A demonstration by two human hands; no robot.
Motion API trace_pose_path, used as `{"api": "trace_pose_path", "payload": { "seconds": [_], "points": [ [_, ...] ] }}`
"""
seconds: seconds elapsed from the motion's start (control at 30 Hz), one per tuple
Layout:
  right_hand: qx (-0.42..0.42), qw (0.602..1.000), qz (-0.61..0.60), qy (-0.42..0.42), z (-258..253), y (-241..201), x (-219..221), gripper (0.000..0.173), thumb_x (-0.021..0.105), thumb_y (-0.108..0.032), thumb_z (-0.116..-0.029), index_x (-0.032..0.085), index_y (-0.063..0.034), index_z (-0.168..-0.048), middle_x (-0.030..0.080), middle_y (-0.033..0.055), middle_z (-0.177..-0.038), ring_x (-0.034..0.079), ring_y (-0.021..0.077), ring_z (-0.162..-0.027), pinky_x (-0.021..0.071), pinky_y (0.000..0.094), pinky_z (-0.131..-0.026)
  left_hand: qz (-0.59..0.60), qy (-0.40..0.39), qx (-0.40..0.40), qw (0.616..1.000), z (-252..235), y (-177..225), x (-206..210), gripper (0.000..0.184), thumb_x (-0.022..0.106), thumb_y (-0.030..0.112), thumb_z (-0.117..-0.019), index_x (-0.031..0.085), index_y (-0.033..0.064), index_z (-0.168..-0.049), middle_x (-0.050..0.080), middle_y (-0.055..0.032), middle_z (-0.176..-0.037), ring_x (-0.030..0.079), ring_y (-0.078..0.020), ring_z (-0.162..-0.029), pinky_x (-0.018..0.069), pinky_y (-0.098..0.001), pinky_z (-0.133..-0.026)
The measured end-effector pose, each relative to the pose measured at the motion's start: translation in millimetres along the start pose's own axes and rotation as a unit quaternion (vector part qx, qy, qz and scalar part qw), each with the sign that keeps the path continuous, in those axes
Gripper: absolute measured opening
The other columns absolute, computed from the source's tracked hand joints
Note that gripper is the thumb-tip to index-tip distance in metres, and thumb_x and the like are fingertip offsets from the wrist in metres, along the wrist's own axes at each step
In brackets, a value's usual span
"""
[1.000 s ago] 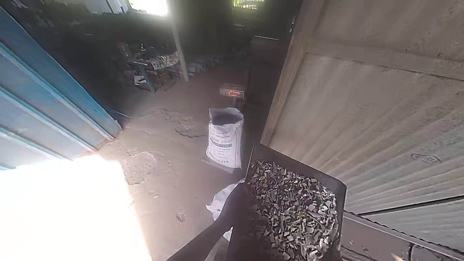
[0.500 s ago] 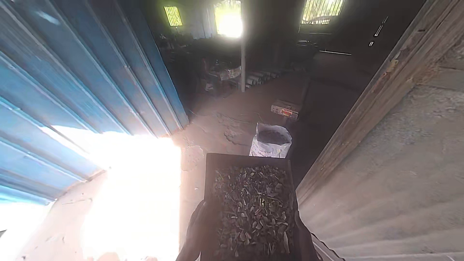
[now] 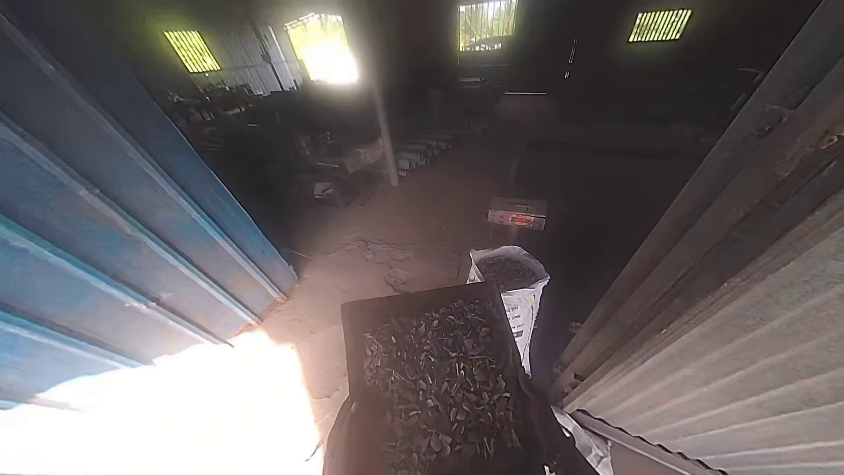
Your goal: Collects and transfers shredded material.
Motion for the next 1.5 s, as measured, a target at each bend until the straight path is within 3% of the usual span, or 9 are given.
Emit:
{"api": "trace_pose_path", "payload": {
  "seconds": [0.17, 0.33, 0.47, 0.57, 0.8, 0.93, 1.03, 1.17, 1.5],
  "points": [
    [-0.011, 0.997, -0.069, 0.014, -51.9, 41.3, 1.3, 0.045, 0.031, -0.038, -0.1131, 0.058, -0.0101, -0.136, 0.071, 0.0057, -0.112, 0.069, 0.0104, -0.097, 0.0593, 0.0297, -0.082, -0.051, -0.030, -0.040, 0.997, -62.3, 25.9, -0.2, 0.046, 0.039, 0.030, -0.1077, 0.051, 0.0024, -0.142, 0.070, -0.0036, -0.112, 0.069, -0.0070, -0.093, 0.0599, -0.0281, -0.082],
    [-0.014, 0.987, -0.155, 0.030, -86.7, 32.8, 15.2, 0.040, 0.035, -0.040, -0.1121, 0.063, -0.0119, -0.115, 0.068, 0.0020, -0.087, 0.066, 0.0075, -0.072, 0.0566, 0.0241, -0.061, -0.063, -0.065, -0.047, 0.995, -127.0, 37.0, 25.4, 0.038, 0.037, 0.021, -0.1103, 0.055, 0.0012, -0.136, 0.069, -0.0048, -0.107, 0.069, -0.0092, -0.092, 0.0595, -0.0294, -0.081],
    [-0.006, 0.994, -0.086, 0.067, -99.6, 3.7, 27.0, 0.041, 0.029, -0.034, -0.1140, 0.057, -0.0102, -0.132, 0.068, 0.0009, -0.107, 0.064, 0.0035, -0.092, 0.0547, 0.0222, -0.080, -0.105, -0.093, -0.047, 0.989, -178.7, 33.6, 51.4, 0.036, 0.038, 0.019, -0.1101, 0.058, 0.0001, -0.133, 0.070, -0.0064, -0.107, 0.069, -0.0102, -0.093, 0.0596, -0.0299, -0.082],
    [0.012, 0.997, 0.010, 0.074, -98.5, -46.6, 44.4, 0.048, 0.019, -0.023, -0.1152, 0.052, 0.0036, -0.139, 0.062, 0.0133, -0.122, 0.059, 0.0105, -0.104, 0.0472, 0.0263, -0.093, -0.122, -0.107, -0.049, 0.985, -219.8, 23.9, 77.5, 0.035, 0.038, 0.018, -0.1093, 0.058, -0.0001, -0.132, 0.070, -0.0032, -0.103, 0.068, -0.0066, -0.089, 0.0591, -0.0262, -0.079],
    [-0.006, 0.991, -0.071, 0.115, -202.7, -34.2, 22.9, 0.047, 0.025, -0.025, -0.1148, 0.053, 0.0030, -0.139, 0.062, 0.0124, -0.126, 0.059, 0.0089, -0.107, 0.0481, 0.0264, -0.095, -0.176, -0.163, -0.046, 0.970, -308.0, 17.8, 145.5, 0.034, 0.040, 0.015, -0.1060, 0.057, -0.0007, -0.132, 0.071, -0.0033, -0.103, 0.069, -0.0078, -0.091, 0.0601, -0.0278, -0.082],
    [-0.004, 0.982, -0.078, 0.172, -236.5, -18.9, 6.2, 0.037, 0.035, -0.027, -0.1137, 0.056, -0.0043, -0.134, 0.062, 0.0018, -0.103, 0.059, 0.0016, -0.087, 0.0503, 0.0203, -0.077, -0.218, -0.207, -0.027, 0.953, -344.1, 16.8, 178.4, 0.037, 0.045, 0.013, -0.1021, 0.058, -0.0015, -0.133, 0.071, -0.0052, -0.111, 0.069, -0.0082, -0.097, 0.0596, -0.0277, -0.086],
    [-0.004, 0.978, -0.043, 0.202, -248.7, -21.7, 6.2, 0.038, 0.036, -0.025, -0.1135, 0.053, -0.0010, -0.137, 0.061, 0.0034, -0.102, 0.058, 0.0021, -0.086, 0.0500, 0.0199, -0.077, -0.235, -0.234, -0.033, 0.943, -368.1, 9.4, 193.8, 0.036, 0.046, 0.014, -0.1020, 0.060, -0.0008, -0.132, 0.071, -0.0060, -0.112, 0.070, -0.0098, -0.097, 0.0596, -0.0296, -0.086],
    [-0.015, 0.970, 0.100, 0.221, -255.0, -27.0, 3.2, 0.048, 0.030, -0.028, -0.1146, 0.048, 0.0023, -0.147, 0.063, 0.0182, -0.128, 0.061, 0.0127, -0.108, 0.0496, 0.0288, -0.097, -0.262, -0.266, -0.034, 0.927, -390.7, 4.5, 213.7, 0.036, 0.049, 0.017, -0.1014, 0.061, -0.0002, -0.130, 0.071, -0.0067, -0.106, 0.070, -0.0113, -0.091, 0.0602, -0.0318, -0.080],
    [0.033, 0.969, 0.026, 0.244, -274.9, -9.0, 19.1, 0.052, 0.032, -0.031, -0.1143, 0.039, -0.0013, -0.156, 0.051, 0.0214, -0.150, 0.053, 0.0233, -0.134, 0.0404, 0.0385, -0.113, -0.296, -0.297, -0.031, 0.907, -424.7, -0.9, 223.9, 0.038, 0.045, 0.017, -0.1042, 0.058, -0.0021, -0.135, 0.069, -0.0092, -0.114, 0.067, -0.0091, -0.097, 0.0564, -0.0290, -0.086]
  ]
}}
Point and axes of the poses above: each hand's wrist, its own z-axis away from the middle knuckle, its own x-axis out of the palm, y = z × x, the point moved 7 cm from there along -z, towards the middle knuckle
